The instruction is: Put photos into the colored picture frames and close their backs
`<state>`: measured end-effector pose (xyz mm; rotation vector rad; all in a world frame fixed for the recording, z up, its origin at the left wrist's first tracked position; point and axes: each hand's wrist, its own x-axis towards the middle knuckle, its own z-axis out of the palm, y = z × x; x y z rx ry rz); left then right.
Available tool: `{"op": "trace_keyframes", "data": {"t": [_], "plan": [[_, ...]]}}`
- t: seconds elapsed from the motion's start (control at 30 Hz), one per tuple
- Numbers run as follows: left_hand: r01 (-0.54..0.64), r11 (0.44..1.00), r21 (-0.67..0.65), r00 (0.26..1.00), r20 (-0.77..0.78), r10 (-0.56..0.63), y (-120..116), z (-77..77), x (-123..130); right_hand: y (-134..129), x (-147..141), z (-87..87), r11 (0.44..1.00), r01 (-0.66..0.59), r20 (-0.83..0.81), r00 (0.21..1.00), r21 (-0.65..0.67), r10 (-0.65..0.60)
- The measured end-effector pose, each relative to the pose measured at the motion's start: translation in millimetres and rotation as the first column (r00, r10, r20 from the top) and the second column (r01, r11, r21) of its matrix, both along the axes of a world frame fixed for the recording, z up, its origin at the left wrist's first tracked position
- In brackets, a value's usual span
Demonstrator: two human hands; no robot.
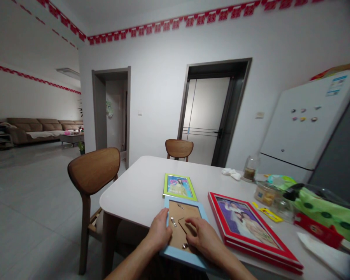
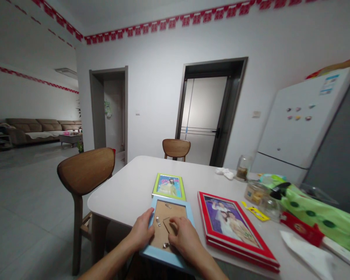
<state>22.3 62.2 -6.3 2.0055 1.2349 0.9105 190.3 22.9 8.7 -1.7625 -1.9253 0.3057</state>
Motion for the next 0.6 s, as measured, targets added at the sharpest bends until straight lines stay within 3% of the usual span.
{"op": "trace_keyframes", "data": {"t": [0.2, 0.37, 0.5, 0.6], "plan": [[-0.01, 0.999, -0.048, 0.979, 0.205, 0.02, 1, 4.9, 3, 5, -1, 16.1, 0.997, 0.066, -0.024, 0.998, 0.039, -0.065], [-0.04, 0.982, -0.185, 0.897, 0.427, 0.117, 15, 8.5, 2, 5, -26, 40.6, 0.989, 0.036, -0.081, 0.996, 0.142, -0.024], [-0.056, 0.947, -0.315, 0.811, 0.539, 0.228, 33, 9.6, -30, 0, -32, 47.6, 0.979, 0.002, -0.19, 0.981, 0.206, 0.038], [-0.066, 0.917, -0.393, 0.761, 0.575, 0.301, 43, 7.3, -58, -4, -15, 38.3, 0.977, 0.065, -0.228, 0.973, 0.203, -0.018]]}}
